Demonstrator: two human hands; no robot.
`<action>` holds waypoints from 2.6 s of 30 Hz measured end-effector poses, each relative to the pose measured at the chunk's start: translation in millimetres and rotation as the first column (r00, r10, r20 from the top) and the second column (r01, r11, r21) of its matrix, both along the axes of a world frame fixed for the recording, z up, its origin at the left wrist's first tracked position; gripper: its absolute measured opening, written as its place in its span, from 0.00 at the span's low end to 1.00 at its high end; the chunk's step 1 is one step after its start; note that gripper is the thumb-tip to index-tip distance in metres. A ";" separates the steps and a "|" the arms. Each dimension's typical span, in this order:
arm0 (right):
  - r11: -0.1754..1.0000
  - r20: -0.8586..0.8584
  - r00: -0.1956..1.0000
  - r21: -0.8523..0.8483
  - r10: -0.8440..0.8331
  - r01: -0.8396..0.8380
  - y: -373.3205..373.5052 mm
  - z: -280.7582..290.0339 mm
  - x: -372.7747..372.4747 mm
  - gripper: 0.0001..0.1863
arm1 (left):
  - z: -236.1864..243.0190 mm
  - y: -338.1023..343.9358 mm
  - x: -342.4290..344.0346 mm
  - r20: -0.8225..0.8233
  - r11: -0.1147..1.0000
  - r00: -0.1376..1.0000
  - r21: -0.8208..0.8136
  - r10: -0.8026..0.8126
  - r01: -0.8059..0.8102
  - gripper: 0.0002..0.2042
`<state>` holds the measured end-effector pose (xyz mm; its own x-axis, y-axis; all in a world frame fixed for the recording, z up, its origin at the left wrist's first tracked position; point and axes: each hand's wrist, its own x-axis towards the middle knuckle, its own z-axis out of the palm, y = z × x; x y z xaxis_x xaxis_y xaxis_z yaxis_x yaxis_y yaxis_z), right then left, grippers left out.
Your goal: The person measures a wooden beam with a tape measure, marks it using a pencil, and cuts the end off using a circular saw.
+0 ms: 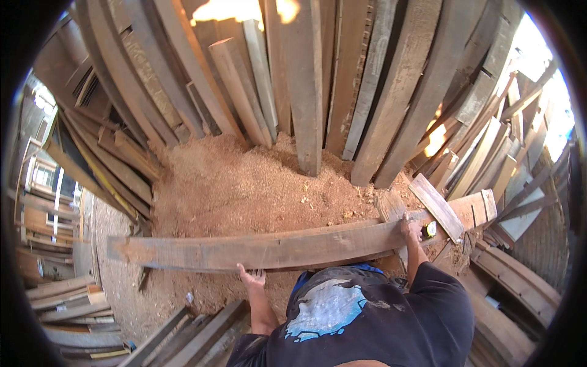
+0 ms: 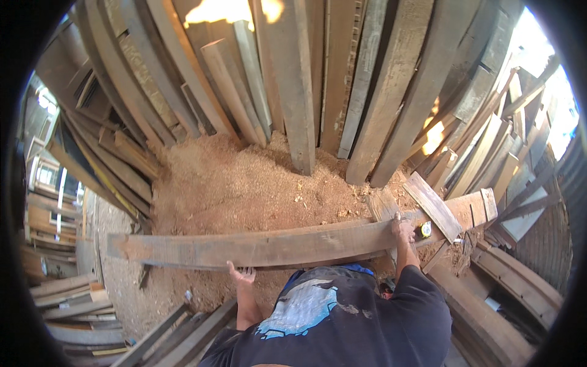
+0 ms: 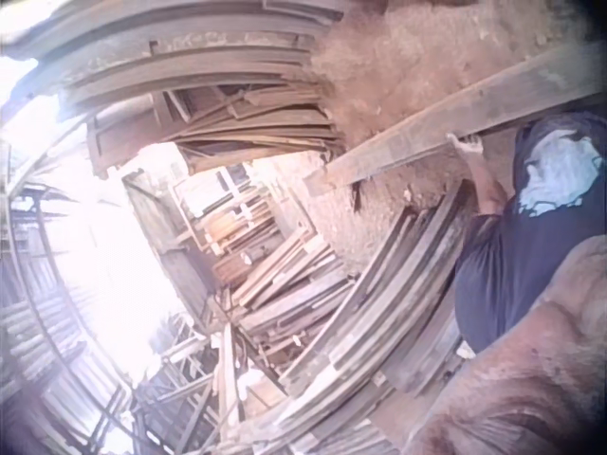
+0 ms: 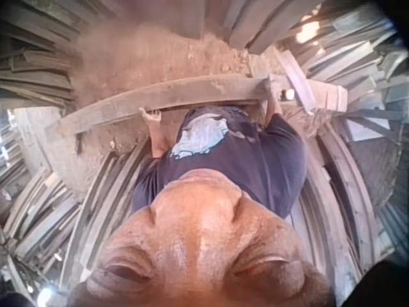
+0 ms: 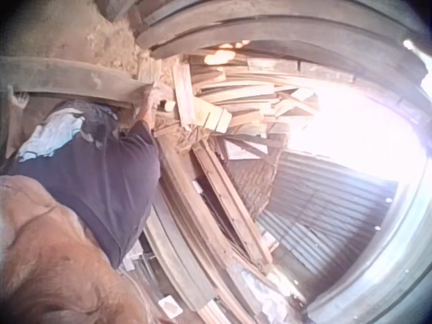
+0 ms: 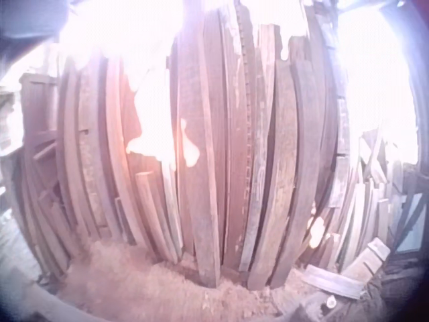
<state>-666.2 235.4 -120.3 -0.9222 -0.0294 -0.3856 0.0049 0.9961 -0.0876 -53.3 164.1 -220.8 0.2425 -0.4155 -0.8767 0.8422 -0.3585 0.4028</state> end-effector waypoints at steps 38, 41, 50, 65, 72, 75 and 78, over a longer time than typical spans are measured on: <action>0.053 0.619 -0.236 -0.411 0.749 -0.910 -156.4 -36.7 188.7 0.39 | 15.5 -23.3 -24.2 -0.046 0.968 0.995 -0.235 0.085 -0.093 0.38; 0.095 0.606 -0.248 -0.476 0.756 -0.874 -148.8 -6.3 193.0 0.38 | 38.9 -5.8 -21.9 -0.143 0.930 0.987 -0.347 0.078 -0.124 0.37; 0.052 0.557 -0.205 -0.409 0.805 -0.911 -111.6 58.8 226.1 0.36 | 59.8 -30.2 21.6 -0.163 0.846 0.969 -0.476 0.184 -0.241 0.38; -0.058 0.570 -0.314 -0.421 0.760 -0.905 -55.8 42.9 154.5 0.34 | 44.9 116.0 -51.8 -0.261 0.760 0.893 -0.470 0.367 -0.450 0.37; -0.202 0.640 -0.388 -0.345 0.664 -0.916 -43.8 63.3 135.5 0.35 | -16.6 208.7 -105.4 -0.331 0.765 0.831 -0.341 0.447 -0.547 0.35; -0.266 0.683 -0.407 -0.308 0.607 -0.913 -45.6 69.5 142.7 0.36 | -17.7 237.6 -130.1 -0.256 0.760 0.809 -0.281 0.529 -0.586 0.32; -0.345 0.730 -0.413 -0.255 0.545 -0.904 -54.2 75.5 160.1 0.38 | -26.0 267.9 -133.9 -0.256 0.769 0.786 -0.185 0.563 -0.612 0.29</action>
<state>-506.0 181.2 -44.9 0.3641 -0.1973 -0.9102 -0.9120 -0.2735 -0.3056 -187.1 432.0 -246.8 0.3633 -0.4481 -0.8169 0.9183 0.3204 0.2326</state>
